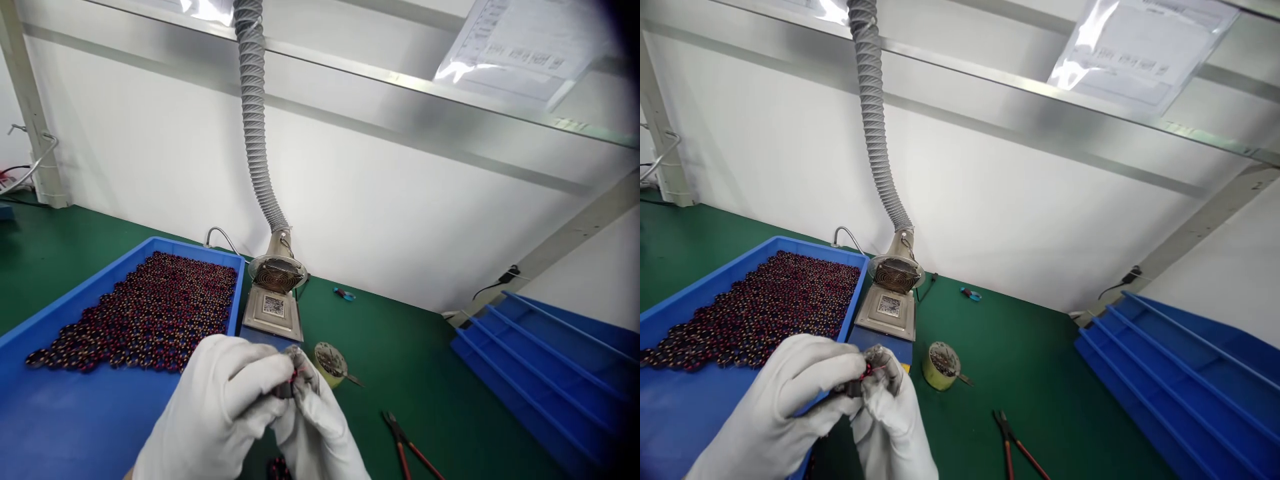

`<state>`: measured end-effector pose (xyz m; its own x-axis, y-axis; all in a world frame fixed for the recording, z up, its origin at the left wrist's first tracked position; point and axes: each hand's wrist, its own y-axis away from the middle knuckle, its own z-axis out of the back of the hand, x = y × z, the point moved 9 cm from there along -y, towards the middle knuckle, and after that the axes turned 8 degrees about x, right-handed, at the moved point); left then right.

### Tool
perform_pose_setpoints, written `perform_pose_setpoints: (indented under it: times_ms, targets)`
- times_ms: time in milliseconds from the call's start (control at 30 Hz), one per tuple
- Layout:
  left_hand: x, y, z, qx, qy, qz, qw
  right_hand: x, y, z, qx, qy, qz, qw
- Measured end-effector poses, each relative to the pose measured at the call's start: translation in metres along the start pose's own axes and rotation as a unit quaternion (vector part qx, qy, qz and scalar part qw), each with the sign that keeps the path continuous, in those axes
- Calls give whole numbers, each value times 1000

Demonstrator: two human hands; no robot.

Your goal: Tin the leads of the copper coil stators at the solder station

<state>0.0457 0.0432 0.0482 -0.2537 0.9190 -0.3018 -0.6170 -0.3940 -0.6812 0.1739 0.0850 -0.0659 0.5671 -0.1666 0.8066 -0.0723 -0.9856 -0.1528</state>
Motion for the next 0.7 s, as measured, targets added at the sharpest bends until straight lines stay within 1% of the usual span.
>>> perform_pose_setpoints:
  times_ms: [67, 167, 233, 300, 333, 367, 400, 433, 467, 500, 533, 600, 633, 700]
  targets:
    - [7, -1, 2, 4, 50, 8, 999, 0, 0, -4, 14, -4, -22, 1000]
    - [20, 1, 9, -43, 145, 30, 988, 1, 5, -14, 27, -15, -40, 999]
    - [36, 5, 10, -77, 251, 88, 961, 2, 9, -22, 39, -25, -46, 998]
    - [54, 12, 11, -116, 337, 169, 919, 4, 14, -30, 48, -34, -45, 997]
    - [60, 16, 11, -130, 347, 205, 906, 5, 18, -33, 48, -40, -44, 997]
    - [61, 18, 12, -129, 336, 228, 905, 4, 22, -36, 44, -49, -45, 997]
    - [59, 18, 12, -110, 311, 237, 914, 3, 25, -37, 35, -62, -48, 996]
    - [53, 14, 9, -77, 279, 228, 930, 2, 29, -38, 23, -78, -52, 995]
    - [46, 11, 6, -42, 242, 210, 946, 0, 32, -39, 8, -100, -54, 994]
    - [38, 7, 4, -19, 207, 184, 961, -2, 34, -39, -4, -122, -55, 991]
    - [31, 5, 2, -8, 177, 157, 972, -4, 36, -40, -13, -142, -57, 988]
    - [23, 2, 1, -15, 137, 117, 984, -7, 37, -40, -22, -163, -63, 984]
    - [22, 2, 1, -20, 134, 106, 985, -8, 37, -40, -25, -157, -64, 985]
    - [26, 1, -2, -22, 163, 109, 980, -7, 35, -37, -31, -121, -57, 991]
